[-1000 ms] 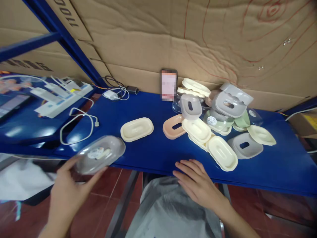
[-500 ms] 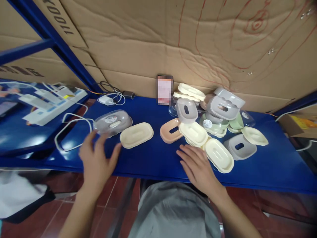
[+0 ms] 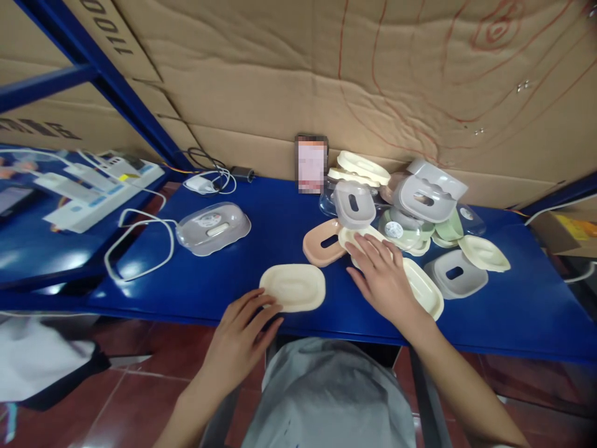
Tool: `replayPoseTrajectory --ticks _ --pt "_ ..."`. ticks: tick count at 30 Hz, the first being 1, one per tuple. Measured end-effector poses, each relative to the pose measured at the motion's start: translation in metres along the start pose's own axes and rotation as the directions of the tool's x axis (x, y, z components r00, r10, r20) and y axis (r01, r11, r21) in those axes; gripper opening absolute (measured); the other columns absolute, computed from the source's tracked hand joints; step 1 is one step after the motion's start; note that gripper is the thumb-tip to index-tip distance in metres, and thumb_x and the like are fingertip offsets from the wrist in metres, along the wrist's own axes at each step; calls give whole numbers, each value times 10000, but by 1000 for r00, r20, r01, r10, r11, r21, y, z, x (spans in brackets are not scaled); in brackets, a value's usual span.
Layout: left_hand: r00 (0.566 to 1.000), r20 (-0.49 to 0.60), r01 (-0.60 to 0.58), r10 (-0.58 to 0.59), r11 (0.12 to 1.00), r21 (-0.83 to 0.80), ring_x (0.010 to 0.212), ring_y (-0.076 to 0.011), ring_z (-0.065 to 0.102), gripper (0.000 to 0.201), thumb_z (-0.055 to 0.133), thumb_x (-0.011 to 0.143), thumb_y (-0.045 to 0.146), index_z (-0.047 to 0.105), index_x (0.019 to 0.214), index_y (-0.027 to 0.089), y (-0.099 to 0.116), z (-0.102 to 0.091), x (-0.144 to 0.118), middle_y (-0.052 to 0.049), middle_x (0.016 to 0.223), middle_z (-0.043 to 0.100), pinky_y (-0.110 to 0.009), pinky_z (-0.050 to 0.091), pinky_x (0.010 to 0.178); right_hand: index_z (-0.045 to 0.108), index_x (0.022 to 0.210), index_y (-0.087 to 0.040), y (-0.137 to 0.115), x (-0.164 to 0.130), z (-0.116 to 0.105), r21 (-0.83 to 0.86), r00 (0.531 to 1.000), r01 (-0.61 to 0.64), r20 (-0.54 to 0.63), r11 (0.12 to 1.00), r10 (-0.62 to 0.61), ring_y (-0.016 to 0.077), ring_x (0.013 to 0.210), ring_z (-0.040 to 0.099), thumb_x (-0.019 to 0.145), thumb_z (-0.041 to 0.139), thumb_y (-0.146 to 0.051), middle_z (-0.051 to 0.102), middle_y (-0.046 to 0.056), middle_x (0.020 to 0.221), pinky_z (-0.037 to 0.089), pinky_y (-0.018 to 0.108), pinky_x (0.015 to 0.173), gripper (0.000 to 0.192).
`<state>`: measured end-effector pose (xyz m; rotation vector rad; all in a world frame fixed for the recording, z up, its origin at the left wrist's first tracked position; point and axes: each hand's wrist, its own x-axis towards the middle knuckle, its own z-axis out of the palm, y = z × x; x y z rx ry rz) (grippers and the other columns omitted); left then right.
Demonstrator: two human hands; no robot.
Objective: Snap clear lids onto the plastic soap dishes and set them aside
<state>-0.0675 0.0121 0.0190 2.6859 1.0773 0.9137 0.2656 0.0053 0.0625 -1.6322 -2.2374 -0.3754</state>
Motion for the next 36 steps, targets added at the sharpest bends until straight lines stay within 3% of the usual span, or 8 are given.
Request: replayPoseTrajectory --ticks 5,9,13,18,25,31,36 --pt "993 24 -114 118 987 -114 1227 -265 675 177 645 1055 140 711 1192 230 28 20 11 -56 1160 772 -411 574 999 571 1525 -202 17 1 -8 -42 997 -53 -65 998 51 320 1395 617 1108 542 -288 670 128 1528 436 497 1150 426" --pt "976 81 -184 204 962 -203 1176 -248 688 168 628 1058 129 705 1181 213 46 31 30 -61 1143 767 -402 566 969 589 1508 -150 28 27 -9 -75 997 -47 -63 996 43 316 1389 610 1123 518 -329 676 130 1520 437 470 1121 430" --pt "963 112 -216 247 948 -232 1145 -239 695 156 601 1067 138 693 1179 195 52 38 45 -83 1155 754 -396 561 958 632 1474 -128 42 59 -1 -65 999 -21 -25 998 19 334 1381 612 1109 550 -329 692 137 1498 430 485 1121 425" --pt "966 120 -201 230 956 -215 1186 -255 680 156 589 1082 173 680 1207 194 51 45 47 -91 1192 744 -416 550 991 766 1284 -177 56 73 0 39 1000 -22 11 999 22 279 1166 733 1096 532 -212 821 105 1227 478 440 1000 302" --pt "976 93 -172 195 962 -210 1191 -261 682 161 616 1065 171 697 1201 199 50 48 45 -100 1225 738 -422 558 1008 764 1286 -235 67 62 -27 168 996 -23 -85 986 37 251 1164 762 1127 526 -297 825 49 1225 524 421 987 293" --pt "988 56 -134 144 979 -152 1168 -297 677 137 631 1056 180 698 1173 203 49 51 44 -143 1336 684 -481 568 990 732 1266 -260 60 40 -44 225 993 19 -115 974 8 245 1171 745 1133 511 -285 811 50 1215 537 424 1000 258" --pt "988 69 -127 139 980 -153 1170 -295 683 133 619 1061 192 688 1173 209 49 50 43 -139 1330 690 -479 582 986 643 1429 -219 44 15 -41 131 997 -49 -60 990 58 297 1167 702 1117 547 -398 762 111 1257 519 457 1002 372"
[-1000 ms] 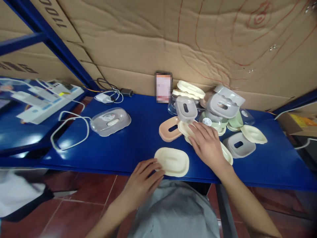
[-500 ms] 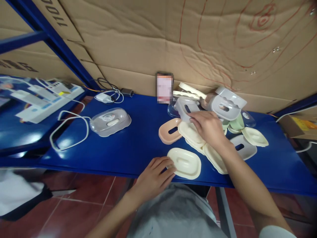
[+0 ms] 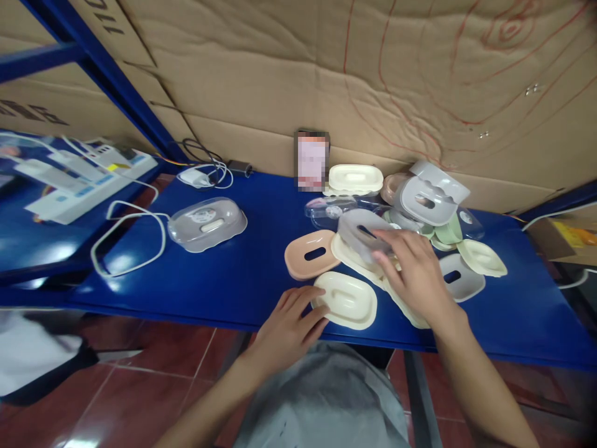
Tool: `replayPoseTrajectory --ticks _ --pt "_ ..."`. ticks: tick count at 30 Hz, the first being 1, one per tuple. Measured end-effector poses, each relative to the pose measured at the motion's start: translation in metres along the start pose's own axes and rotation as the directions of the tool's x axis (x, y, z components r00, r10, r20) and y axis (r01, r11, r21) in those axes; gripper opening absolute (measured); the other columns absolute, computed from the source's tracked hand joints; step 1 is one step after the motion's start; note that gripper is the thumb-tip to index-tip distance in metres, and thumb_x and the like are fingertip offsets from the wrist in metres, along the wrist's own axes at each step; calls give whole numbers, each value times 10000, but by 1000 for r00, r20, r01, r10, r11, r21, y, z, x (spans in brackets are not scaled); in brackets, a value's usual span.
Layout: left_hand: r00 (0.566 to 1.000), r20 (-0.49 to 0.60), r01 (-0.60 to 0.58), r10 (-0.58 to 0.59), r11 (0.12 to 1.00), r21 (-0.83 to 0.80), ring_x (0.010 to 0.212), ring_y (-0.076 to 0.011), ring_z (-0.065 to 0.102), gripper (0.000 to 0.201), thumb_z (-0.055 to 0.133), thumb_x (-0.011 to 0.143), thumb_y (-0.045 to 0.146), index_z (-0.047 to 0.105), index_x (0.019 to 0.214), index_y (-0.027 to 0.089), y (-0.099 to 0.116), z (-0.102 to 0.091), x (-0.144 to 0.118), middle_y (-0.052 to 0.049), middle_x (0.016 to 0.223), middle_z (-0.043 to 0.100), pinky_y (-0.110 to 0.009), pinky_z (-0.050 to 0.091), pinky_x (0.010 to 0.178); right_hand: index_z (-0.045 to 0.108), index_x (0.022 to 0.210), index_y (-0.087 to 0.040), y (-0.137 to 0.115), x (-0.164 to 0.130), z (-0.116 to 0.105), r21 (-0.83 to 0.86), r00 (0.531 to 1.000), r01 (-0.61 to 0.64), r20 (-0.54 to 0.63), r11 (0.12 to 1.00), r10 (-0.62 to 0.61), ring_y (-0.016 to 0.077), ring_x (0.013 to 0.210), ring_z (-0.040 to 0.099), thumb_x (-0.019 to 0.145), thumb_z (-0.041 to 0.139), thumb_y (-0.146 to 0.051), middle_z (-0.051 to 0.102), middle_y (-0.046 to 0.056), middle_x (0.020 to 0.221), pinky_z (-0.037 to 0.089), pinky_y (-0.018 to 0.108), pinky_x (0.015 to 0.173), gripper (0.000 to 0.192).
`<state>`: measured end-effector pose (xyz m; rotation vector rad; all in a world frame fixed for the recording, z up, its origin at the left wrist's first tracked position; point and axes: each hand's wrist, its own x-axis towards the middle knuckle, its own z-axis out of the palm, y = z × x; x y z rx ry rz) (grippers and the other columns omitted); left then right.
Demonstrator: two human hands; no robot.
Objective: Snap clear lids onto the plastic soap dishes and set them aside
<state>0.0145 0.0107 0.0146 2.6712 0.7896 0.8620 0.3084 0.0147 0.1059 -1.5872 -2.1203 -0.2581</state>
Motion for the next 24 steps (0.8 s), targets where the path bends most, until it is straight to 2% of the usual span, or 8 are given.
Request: replayPoseTrajectory --ticks 2,4,7,11,15,19,22,24 --pt "1000 1 6 -6 1000 -6 1172 -293 688 134 618 1058 193 690 1169 214 0 -1 1 -136 1329 691 -484 593 986 643 1445 -204 -3 -9 5 -92 999 -8 31 996 11 320 1130 694 1086 598 -481 753 131 1225 519 472 981 457" --pt "1000 -4 11 -11 1000 -25 1229 -308 676 125 639 1043 193 691 1155 213 0 -2 1 -144 1357 674 -501 599 1009 683 1400 -214 -6 -15 10 -135 999 -4 46 991 10 320 1125 693 1075 618 -485 750 130 1222 520 474 973 428" --pt "1000 -23 1 -2 997 -82 1386 -340 607 113 689 1011 185 686 1122 207 0 -3 3 -165 1435 619 -521 592 1078 692 1394 -235 -10 -22 15 -103 998 14 58 995 -8 312 1242 678 1091 602 -430 738 122 1340 516 478 1026 371" --pt "1000 -3 -14 14 988 -154 1487 -350 535 119 734 986 196 655 1074 207 -2 -5 4 -169 1504 567 -541 568 1151 627 1481 -203 -22 -30 19 -49 988 89 129 995 -82 331 1391 622 1066 645 -482 691 137 1482 468 526 1151 501" --pt "997 71 4 13 973 -230 1477 -340 546 180 770 970 222 630 1083 217 -7 -9 1 -161 1528 543 -538 586 1146 574 1538 -225 -35 -49 16 -13 990 128 58 992 -128 286 1363 666 1061 670 -284 740 87 1434 379 555 1277 489" --pt "994 97 85 -54 932 -351 1505 -336 526 482 871 905 280 585 1290 246 -13 -8 -7 -169 1606 442 -514 603 1151 498 1619 -237 -49 -90 8 131 982 182 21 975 -186 261 1337 697 1029 681 -196 792 57 1342 292 577 1353 619" --pt "993 44 122 -114 907 -403 1506 -348 531 751 928 857 346 498 1471 300 -15 -5 -10 -171 1683 341 -568 581 1182 528 1601 -219 -55 -122 11 188 981 196 -26 962 -195 253 1291 725 1033 639 -188 816 59 1279 299 586 1355 579" --pt "992 51 123 -112 919 -376 1509 -372 531 853 935 851 357 455 1555 333 -15 -3 -10 -168 1717 313 -586 594 1162 581 1551 -208 -55 -134 17 193 981 194 -22 962 -193 238 1302 717 1036 604 -166 820 55 1266 278 576 1371 517"
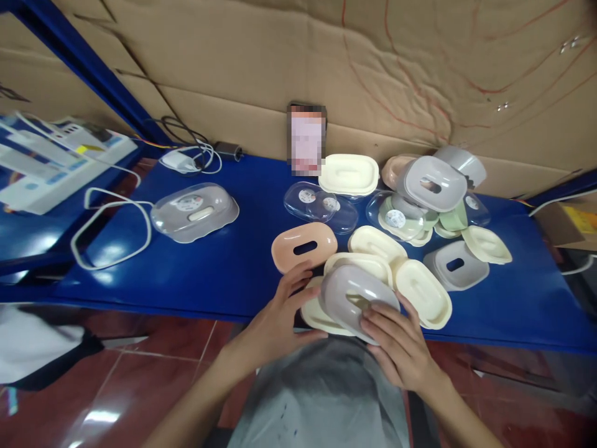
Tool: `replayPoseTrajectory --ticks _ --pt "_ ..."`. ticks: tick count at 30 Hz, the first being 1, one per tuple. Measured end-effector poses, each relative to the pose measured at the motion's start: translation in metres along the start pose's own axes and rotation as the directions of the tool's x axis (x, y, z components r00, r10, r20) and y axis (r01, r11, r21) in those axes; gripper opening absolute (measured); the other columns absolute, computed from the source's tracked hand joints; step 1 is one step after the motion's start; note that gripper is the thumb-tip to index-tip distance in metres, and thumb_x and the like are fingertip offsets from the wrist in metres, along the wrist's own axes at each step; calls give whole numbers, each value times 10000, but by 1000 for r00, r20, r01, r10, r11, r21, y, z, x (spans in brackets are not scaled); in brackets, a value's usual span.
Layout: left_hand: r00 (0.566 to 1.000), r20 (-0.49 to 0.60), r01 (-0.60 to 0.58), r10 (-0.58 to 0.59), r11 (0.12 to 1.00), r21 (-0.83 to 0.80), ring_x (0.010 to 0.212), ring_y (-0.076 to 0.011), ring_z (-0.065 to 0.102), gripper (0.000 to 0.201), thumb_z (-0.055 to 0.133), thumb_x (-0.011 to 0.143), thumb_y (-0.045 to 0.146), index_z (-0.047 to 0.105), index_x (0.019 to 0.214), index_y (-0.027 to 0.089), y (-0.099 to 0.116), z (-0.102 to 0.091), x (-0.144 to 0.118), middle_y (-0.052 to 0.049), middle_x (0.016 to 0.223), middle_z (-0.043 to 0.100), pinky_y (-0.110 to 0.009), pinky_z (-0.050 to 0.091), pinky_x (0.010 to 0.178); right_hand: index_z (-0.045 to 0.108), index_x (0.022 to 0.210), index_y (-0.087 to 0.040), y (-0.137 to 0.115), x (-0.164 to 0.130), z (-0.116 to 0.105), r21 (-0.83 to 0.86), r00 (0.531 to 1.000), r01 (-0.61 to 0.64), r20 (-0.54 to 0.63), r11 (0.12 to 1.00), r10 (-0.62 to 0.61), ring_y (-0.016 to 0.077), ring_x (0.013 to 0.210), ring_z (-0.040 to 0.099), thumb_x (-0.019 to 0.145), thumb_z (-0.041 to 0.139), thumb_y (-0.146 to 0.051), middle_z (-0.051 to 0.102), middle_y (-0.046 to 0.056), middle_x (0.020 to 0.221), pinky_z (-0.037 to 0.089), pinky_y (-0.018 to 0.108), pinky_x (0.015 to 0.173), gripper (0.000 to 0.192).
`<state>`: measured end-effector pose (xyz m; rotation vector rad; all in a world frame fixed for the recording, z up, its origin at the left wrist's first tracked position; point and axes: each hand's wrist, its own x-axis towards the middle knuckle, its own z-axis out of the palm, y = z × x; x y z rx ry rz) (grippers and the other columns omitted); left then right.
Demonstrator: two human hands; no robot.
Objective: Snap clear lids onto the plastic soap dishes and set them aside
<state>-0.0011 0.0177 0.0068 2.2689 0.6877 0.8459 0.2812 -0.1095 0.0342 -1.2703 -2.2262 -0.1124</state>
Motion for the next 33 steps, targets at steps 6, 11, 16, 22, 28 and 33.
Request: replayPoseTrajectory --ticks 6,11,16,22,28,33 --pt "995 49 -92 85 984 150 1560 -411 467 743 861 928 313 498 1574 367 2 1 2 -134 1743 331 -591 585 1165 673 1419 -218 7 3 14 12 998 57 22 998 -57 198 1373 665 1068 529 -157 809 29 1286 232 567 1398 384" --pt "989 -31 -140 148 973 185 1474 -358 561 409 744 1014 295 593 1393 265 -1 4 0 -166 1627 453 -496 661 1067 676 1442 -224 9 6 16 -8 996 64 69 998 -64 186 1439 618 1046 574 -127 787 41 1349 203 528 1409 421" --pt "978 -55 -184 201 958 222 1433 -321 588 263 655 1046 234 609 1304 256 -1 4 -1 -143 1574 479 -461 681 1026 495 1632 -208 17 -7 15 36 998 55 -4 998 -55 249 1552 512 1157 370 -482 714 105 1477 322 549 1361 562" --pt "979 -73 -179 193 971 161 1442 -326 573 297 707 1015 230 609 1295 255 -6 3 -6 -137 1590 452 -454 689 1003 240 1750 -253 27 1 8 63 992 -126 -20 990 127 294 1554 513 1134 177 -637 526 149 1672 436 568 1243 728" --pt "981 -94 -159 170 981 114 1426 -325 576 320 754 999 317 607 1279 271 -8 1 -11 -133 1567 448 -469 684 1001 344 1711 -314 33 22 0 -129 936 -280 184 951 300 291 1598 443 1168 305 -403 591 54 1629 271 583 1316 552" --pt "983 17 -184 185 961 205 1381 -354 615 280 699 1027 296 615 1290 252 -3 0 -7 -167 1554 502 -513 681 974 475 1642 -305 50 38 6 -303 910 -353 108 885 400 339 1551 483 1122 494 -320 624 90 1581 240 648 1305 520"
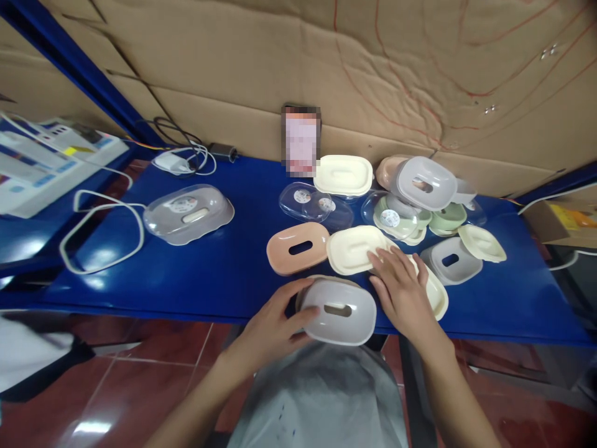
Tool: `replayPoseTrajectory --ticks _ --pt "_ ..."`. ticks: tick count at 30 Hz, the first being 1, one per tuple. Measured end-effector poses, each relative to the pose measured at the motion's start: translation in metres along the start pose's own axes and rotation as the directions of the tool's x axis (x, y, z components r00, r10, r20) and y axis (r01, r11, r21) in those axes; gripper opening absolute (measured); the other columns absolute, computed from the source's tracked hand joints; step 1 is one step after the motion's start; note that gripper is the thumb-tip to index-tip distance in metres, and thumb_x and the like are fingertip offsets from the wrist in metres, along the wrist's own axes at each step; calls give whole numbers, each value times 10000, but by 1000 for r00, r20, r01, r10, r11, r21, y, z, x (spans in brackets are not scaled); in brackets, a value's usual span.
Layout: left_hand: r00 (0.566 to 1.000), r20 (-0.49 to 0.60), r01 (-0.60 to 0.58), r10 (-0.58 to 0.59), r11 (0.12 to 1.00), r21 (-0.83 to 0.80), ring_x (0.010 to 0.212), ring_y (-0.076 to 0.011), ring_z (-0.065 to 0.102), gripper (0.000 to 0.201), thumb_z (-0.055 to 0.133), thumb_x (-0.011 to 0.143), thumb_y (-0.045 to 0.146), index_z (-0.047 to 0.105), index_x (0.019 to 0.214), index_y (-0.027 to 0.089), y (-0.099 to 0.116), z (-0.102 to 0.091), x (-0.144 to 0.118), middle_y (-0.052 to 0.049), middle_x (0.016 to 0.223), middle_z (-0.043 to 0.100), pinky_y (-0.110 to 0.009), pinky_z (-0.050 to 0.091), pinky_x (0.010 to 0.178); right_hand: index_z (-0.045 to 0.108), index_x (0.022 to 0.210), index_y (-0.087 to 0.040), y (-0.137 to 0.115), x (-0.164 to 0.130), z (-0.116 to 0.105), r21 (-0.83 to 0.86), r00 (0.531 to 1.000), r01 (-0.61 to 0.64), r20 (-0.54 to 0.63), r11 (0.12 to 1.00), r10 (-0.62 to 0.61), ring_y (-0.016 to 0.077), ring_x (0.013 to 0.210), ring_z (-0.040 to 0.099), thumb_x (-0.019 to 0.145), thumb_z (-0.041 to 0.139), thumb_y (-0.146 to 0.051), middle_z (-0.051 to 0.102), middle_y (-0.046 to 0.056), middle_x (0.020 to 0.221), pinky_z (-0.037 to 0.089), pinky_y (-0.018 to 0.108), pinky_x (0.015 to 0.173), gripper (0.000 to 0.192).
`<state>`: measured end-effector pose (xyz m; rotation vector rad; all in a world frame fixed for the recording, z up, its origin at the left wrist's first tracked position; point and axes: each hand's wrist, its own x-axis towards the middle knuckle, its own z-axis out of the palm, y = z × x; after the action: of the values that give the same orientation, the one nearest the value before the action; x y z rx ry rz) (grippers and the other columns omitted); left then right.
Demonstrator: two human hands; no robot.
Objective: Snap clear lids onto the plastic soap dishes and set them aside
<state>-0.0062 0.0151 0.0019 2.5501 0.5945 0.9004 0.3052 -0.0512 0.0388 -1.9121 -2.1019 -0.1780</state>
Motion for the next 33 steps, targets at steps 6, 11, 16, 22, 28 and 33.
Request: replayPoseTrajectory --ticks 6,11,16,22,28,33 --pt "998 31 59 -58 998 -19 1398 -367 610 327 728 1013 347 611 1302 251 5 -2 7 -182 1530 538 -529 666 1002 497 1632 -317 2 8 0 11 981 74 -180 997 -71 328 1463 577 1097 566 -262 633 111 1558 317 613 1281 542" --pt "988 53 148 -147 989 -6 1438 -390 594 451 768 990 423 586 1363 246 8 -2 5 -200 1571 511 -534 670 1022 567 1576 -218 -20 -17 -7 209 905 420 -164 883 -392 288 1458 587 1114 502 -535 696 105 1489 409 524 1271 564" --pt "982 139 128 -130 992 18 1526 -408 507 486 817 956 414 585 1339 226 6 -2 3 -209 1686 402 -524 666 1055 677 1426 -187 -41 -27 -1 181 894 445 -34 877 -447 253 1460 577 1068 651 -424 721 69 1464 309 502 1351 430" --pt "991 131 25 -29 999 32 1579 -373 443 338 831 952 400 621 1167 243 2 -5 5 -140 1701 439 -662 421 1301 680 1424 -215 -47 -29 2 212 899 426 10 879 -438 240 1469 574 1072 634 -409 692 58 1515 317 513 1357 404" --pt "988 138 74 -70 997 -29 1516 -360 516 380 814 958 449 637 1225 244 6 -7 8 -150 1660 488 -571 585 1170 574 1567 -263 -29 -43 3 236 927 374 -66 897 -369 291 1478 579 1100 531 -535 671 98 1537 419 559 1263 542" --pt "991 85 99 -103 994 44 1480 -390 528 337 788 983 423 617 1192 220 9 -3 6 -183 1623 490 -602 595 1128 573 1573 -345 -8 -61 1 246 961 174 -253 953 -110 309 1339 675 1021 634 -193 715 61 1468 518 549 1122 576"
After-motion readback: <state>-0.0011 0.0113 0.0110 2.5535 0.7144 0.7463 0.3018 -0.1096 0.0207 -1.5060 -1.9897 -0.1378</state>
